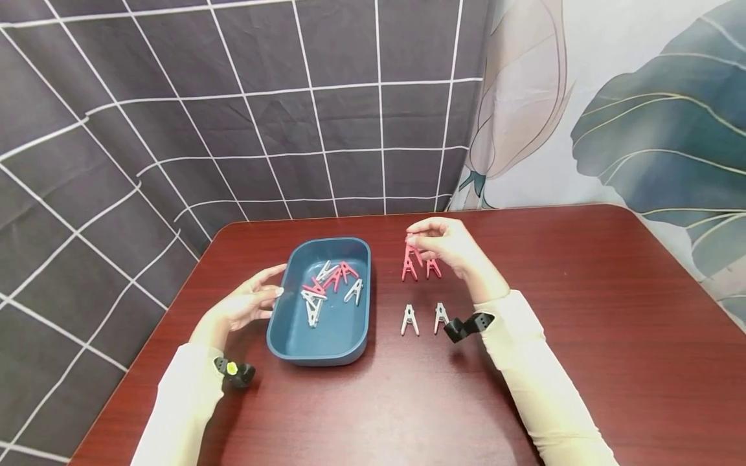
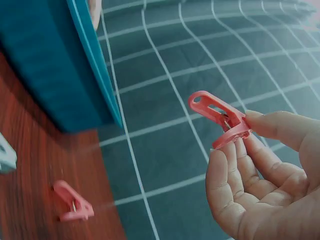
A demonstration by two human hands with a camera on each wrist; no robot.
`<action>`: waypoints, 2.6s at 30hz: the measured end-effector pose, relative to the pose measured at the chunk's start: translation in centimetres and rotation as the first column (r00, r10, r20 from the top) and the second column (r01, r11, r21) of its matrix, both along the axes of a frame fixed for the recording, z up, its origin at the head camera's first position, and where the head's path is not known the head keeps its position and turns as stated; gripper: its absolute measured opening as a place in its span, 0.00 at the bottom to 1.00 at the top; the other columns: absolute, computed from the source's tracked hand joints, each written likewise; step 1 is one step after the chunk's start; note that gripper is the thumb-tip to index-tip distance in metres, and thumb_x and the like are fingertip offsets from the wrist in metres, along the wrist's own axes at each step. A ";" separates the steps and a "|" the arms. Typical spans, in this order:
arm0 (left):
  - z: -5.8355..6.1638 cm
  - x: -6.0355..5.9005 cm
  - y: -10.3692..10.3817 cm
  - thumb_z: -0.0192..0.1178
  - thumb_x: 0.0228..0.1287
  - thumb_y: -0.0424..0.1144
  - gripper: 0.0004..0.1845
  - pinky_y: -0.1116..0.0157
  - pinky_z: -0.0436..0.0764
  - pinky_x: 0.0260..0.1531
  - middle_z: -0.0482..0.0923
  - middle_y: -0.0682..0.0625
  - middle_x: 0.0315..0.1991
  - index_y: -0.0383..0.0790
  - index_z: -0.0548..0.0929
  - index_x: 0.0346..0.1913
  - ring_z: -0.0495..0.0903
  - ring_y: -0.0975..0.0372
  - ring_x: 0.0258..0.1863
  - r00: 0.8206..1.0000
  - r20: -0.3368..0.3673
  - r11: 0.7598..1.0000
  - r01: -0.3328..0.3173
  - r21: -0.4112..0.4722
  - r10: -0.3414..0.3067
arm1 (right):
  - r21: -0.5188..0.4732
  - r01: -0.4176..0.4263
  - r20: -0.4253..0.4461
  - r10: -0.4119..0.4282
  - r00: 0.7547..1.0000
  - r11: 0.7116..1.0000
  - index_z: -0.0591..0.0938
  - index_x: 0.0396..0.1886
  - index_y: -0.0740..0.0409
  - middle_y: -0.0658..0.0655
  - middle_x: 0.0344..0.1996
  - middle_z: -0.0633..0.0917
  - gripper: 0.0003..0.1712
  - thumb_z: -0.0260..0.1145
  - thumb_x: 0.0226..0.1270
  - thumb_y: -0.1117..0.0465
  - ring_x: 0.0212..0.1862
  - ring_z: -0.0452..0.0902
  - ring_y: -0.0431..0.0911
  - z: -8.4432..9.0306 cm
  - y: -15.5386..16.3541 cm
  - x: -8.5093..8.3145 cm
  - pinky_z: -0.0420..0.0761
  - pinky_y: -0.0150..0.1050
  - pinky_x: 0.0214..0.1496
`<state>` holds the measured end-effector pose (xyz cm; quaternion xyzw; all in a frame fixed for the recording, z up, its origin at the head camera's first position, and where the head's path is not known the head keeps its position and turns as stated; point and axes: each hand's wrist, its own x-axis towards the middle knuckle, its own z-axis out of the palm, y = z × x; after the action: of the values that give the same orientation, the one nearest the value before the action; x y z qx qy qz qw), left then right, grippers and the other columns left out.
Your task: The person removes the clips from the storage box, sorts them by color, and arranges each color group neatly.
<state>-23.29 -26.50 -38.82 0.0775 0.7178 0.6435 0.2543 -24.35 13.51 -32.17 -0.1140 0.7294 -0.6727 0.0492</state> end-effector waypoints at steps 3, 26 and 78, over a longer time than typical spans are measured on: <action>0.1 0.0 0.0 0.47 0.71 0.28 0.35 0.61 0.82 0.42 0.84 0.57 0.37 0.44 0.45 0.75 0.84 0.62 0.41 1.000 0.005 1.000 0.006 0.003 -0.006 | 0.008 0.010 0.041 -0.010 0.999 1.000 0.73 0.52 0.81 0.44 0.28 0.84 0.21 0.63 0.61 0.71 0.32 0.82 0.36 -0.4 1.3 -0.6 0.83 0.33 0.37; 0.3 0.1 0.0 0.47 0.71 0.28 0.35 0.62 0.83 0.41 0.84 0.56 0.39 0.42 0.44 0.75 0.84 0.62 0.39 1.000 -0.005 1.000 0.018 -0.004 -0.018 | 0.236 0.106 0.253 -0.167 0.953 0.966 0.72 0.57 0.77 0.46 0.26 0.83 0.22 0.60 0.66 0.67 0.31 0.80 0.36 -4.7 6.6 -3.4 0.81 0.29 0.32; 0.4 0.3 -0.2 0.49 0.71 0.30 0.36 0.61 0.83 0.41 0.83 0.56 0.39 0.45 0.45 0.75 0.84 0.62 0.40 1.000 -0.003 1.000 -0.001 -0.025 0.000 | 0.459 0.216 -0.093 -0.195 0.976 0.862 0.81 0.47 0.72 0.68 0.41 0.84 0.17 0.65 0.63 0.63 0.33 0.81 0.44 -1.5 4.3 -1.8 0.83 0.38 0.43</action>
<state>-23.02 -26.73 -38.37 0.0751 0.7264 0.6342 0.2540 -26.16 17.78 -33.65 -0.0351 0.8784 -0.4764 -0.0127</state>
